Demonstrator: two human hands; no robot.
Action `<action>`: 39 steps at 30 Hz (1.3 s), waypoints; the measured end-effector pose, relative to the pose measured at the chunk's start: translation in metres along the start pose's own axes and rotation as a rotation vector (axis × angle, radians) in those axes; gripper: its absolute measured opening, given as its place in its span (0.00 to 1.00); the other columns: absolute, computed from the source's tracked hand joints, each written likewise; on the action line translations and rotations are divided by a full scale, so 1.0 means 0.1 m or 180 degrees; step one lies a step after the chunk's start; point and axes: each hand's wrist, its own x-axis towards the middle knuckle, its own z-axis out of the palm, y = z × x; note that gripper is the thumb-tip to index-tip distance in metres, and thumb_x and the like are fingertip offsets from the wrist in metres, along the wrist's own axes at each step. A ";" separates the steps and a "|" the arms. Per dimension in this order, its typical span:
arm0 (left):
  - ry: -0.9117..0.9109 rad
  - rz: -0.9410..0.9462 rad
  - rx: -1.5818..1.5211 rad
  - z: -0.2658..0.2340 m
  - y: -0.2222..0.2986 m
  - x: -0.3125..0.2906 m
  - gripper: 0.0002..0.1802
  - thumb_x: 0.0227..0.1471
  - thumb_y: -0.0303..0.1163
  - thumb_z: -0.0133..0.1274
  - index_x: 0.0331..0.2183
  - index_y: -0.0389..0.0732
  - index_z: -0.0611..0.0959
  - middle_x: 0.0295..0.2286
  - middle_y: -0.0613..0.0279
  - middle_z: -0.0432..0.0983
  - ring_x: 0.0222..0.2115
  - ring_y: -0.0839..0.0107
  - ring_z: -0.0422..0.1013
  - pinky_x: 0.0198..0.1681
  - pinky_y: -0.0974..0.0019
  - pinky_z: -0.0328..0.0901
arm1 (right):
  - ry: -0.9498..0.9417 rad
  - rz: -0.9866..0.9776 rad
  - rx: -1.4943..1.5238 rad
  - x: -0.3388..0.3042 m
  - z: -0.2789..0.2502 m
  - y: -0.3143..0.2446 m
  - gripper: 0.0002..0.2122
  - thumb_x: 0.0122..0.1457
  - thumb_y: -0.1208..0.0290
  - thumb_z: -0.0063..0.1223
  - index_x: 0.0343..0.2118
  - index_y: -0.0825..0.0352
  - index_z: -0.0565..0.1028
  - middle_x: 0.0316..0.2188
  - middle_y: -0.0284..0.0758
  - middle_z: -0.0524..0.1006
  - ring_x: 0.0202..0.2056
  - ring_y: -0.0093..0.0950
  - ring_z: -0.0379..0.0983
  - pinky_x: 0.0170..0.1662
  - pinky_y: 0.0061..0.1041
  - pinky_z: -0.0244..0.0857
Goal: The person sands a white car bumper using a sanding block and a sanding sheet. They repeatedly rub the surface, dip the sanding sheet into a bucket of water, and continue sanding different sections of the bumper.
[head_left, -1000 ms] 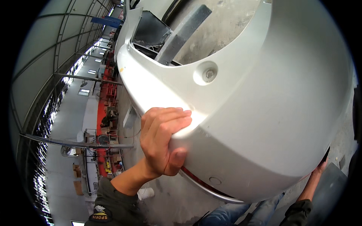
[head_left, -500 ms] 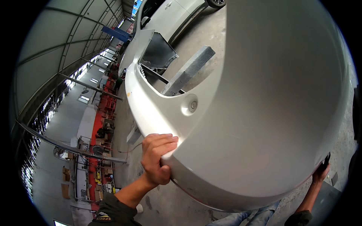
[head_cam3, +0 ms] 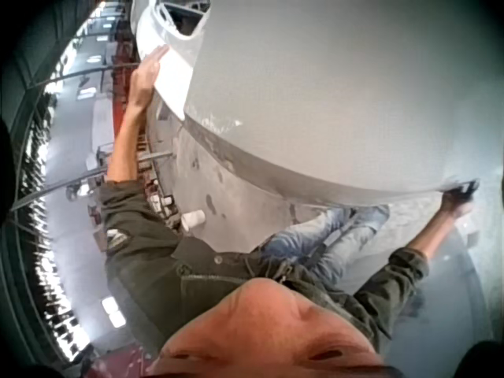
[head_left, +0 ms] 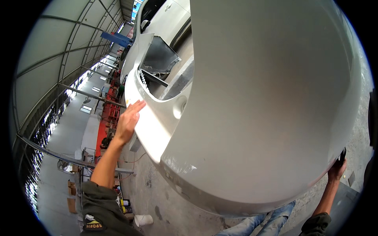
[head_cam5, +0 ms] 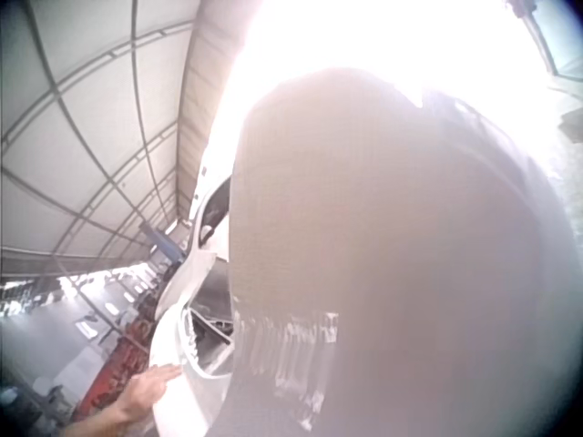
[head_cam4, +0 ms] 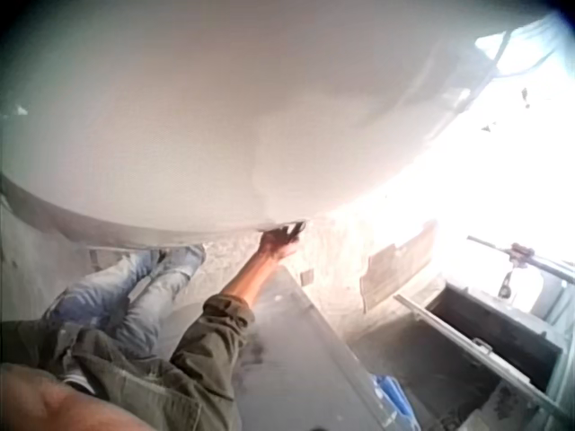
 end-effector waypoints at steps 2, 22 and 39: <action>-0.0492 -0.0372 0.0132 -0.12 -0.27 0.17 0.32 0.65 0.40 0.38 0.62 0.30 0.72 0.62 0.42 0.69 0.68 0.52 0.58 0.73 0.57 0.46 | -0.0009 0.0004 0.0021 0.00 -0.04 0.02 0.26 0.73 0.59 0.25 0.70 0.61 0.64 0.68 0.36 0.66 0.67 0.39 0.62 0.70 0.42 0.57; -0.1034 -0.1848 0.1012 0.43 -1.87 1.28 0.69 0.56 0.82 0.09 0.67 0.26 0.62 0.65 0.28 0.57 0.70 0.41 0.51 0.74 0.54 0.41 | 0.0027 0.0055 -0.0094 0.10 -0.27 0.15 0.24 0.72 0.55 0.33 0.64 0.62 0.71 0.60 0.37 0.73 0.60 0.37 0.68 0.65 0.40 0.63; -0.1390 -0.1498 0.0965 0.15 -0.51 0.71 0.67 0.60 0.79 0.16 0.64 0.18 0.62 0.67 0.27 0.53 0.71 0.43 0.47 0.75 0.56 0.39 | -0.0048 0.0203 -0.0031 0.22 -0.38 0.29 0.26 0.72 0.54 0.30 0.65 0.63 0.69 0.62 0.38 0.73 0.62 0.39 0.69 0.65 0.42 0.63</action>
